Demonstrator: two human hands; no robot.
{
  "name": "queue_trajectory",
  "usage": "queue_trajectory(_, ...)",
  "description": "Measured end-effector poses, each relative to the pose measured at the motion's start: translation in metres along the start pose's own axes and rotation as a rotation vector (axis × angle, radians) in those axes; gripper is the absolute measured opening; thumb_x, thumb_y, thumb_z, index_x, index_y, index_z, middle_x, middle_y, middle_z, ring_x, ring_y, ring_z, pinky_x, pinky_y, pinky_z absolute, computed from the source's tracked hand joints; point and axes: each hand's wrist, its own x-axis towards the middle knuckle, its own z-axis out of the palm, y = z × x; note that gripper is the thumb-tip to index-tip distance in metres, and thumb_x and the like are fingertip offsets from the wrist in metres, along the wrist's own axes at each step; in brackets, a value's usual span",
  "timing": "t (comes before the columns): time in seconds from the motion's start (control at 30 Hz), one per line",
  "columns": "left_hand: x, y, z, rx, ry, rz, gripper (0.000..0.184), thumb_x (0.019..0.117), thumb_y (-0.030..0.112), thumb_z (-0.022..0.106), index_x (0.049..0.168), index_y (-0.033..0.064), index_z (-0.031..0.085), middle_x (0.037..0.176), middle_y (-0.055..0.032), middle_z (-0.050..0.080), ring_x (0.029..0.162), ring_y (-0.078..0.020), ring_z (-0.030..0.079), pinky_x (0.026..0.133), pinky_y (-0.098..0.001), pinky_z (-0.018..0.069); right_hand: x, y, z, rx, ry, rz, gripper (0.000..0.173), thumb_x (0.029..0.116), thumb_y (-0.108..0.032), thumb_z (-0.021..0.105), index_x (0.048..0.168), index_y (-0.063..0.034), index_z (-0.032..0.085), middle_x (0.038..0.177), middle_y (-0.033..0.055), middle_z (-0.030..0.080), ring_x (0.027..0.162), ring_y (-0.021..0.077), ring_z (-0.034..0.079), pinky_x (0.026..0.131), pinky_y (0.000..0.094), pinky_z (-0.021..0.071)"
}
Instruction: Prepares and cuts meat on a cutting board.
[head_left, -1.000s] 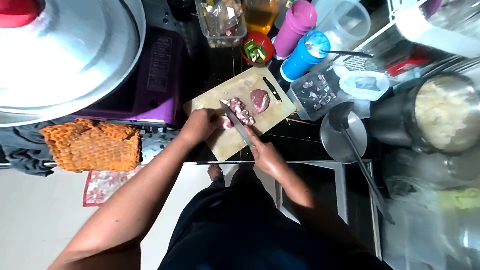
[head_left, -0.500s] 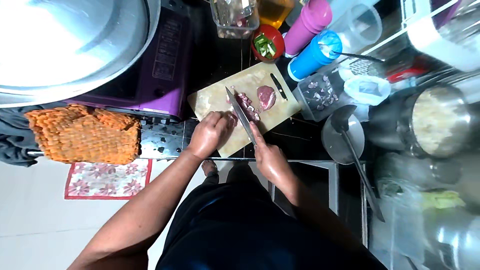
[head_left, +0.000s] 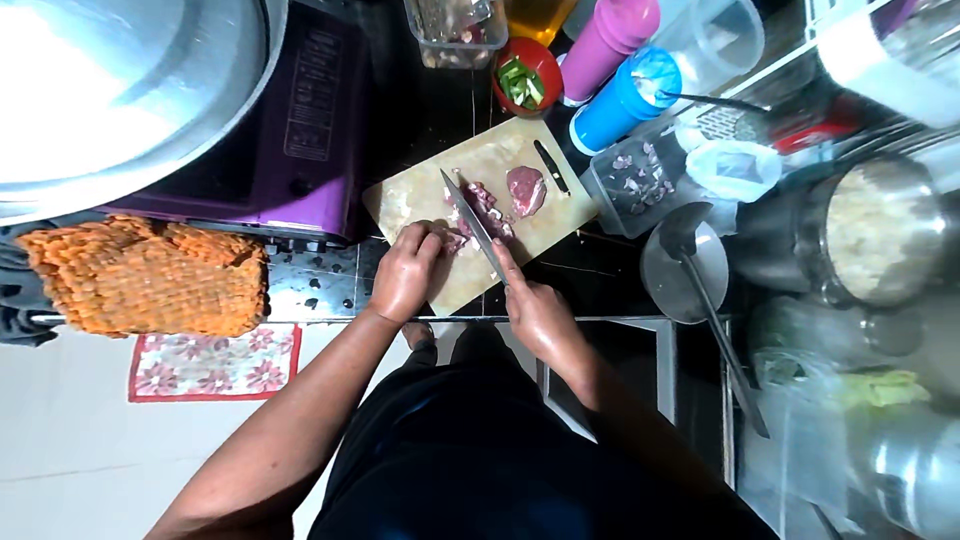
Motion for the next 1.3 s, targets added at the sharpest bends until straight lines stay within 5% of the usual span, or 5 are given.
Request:
queue_trajectory(0.13, -0.004, -0.002, -0.008, -0.090, -0.065, -0.010, 0.032, 0.0915, 0.018, 0.064, 0.115, -0.0033, 0.069, 0.127, -0.0235, 0.063, 0.117, -0.0378, 0.064, 0.098, -0.0491, 0.0551, -0.011, -0.002, 0.005, -0.084, -0.007, -0.024, 0.068, 0.1069, -0.013, 0.042, 0.166, -0.0329, 0.015, 0.095, 0.0167, 0.072, 0.085, 0.0360, 0.071, 0.074, 0.0509, 0.0561)
queue_trajectory(0.33, 0.005, -0.001, 0.006, -0.031, 0.067, 0.014, 0.023, 0.0971, 0.018, 0.061, 0.102, -0.0024, 0.071, 0.109, -0.0212, 0.069, 0.104, -0.0369, 0.068, 0.089, -0.0479, 0.0572, -0.011, -0.013, 0.012, -0.190, -0.093, 0.028, 0.073, 0.1052, -0.012, 0.044, 0.166, -0.0370, 0.012, 0.104, 0.0189, 0.070, 0.084, 0.0357, 0.071, 0.072, 0.0490, 0.0562)
queue_trajectory(0.73, 0.009, -0.005, 0.016, -0.025, 0.115, 0.016, 0.020, 0.0953, 0.013, 0.062, 0.096, -0.0052, 0.070, 0.103, -0.0224, 0.071, 0.100, -0.0369, 0.071, 0.089, -0.0454, 0.0579, 0.062, -0.044, 0.020, -0.181, 0.134, -0.154, 0.078, 0.1013, -0.007, 0.054, 0.167, -0.0259, 0.016, 0.064, 0.0102, 0.063, 0.059, 0.0335, 0.066, 0.054, 0.0488, 0.0543)
queue_trajectory(1.03, 0.010, 0.001, 0.017, -0.043, 0.111, -0.038, 0.018, 0.0946, 0.012, 0.062, 0.095, -0.0042, 0.070, 0.103, -0.0222, 0.070, 0.099, -0.0383, 0.070, 0.086, -0.0486, 0.0580, 0.013, -0.028, -0.003, -0.215, -0.215, 0.051, 0.079, 0.1048, -0.010, 0.044, 0.167, -0.0334, 0.002, 0.093, 0.0178, 0.072, 0.090, 0.0387, 0.071, 0.077, 0.0530, 0.0558)
queue_trajectory(1.3, 0.011, -0.001, 0.018, -0.014, 0.136, -0.016, 0.020, 0.0943, 0.012, 0.062, 0.094, -0.0060, 0.070, 0.099, -0.0228, 0.070, 0.097, -0.0390, 0.071, 0.086, -0.0482, 0.0579, 0.064, -0.044, 0.014, -0.145, 0.072, -0.106, 0.084, 0.1005, -0.005, 0.054, 0.167, -0.0327, 0.009, 0.069, 0.0136, 0.066, 0.063, 0.0359, 0.068, 0.058, 0.0525, 0.0552)
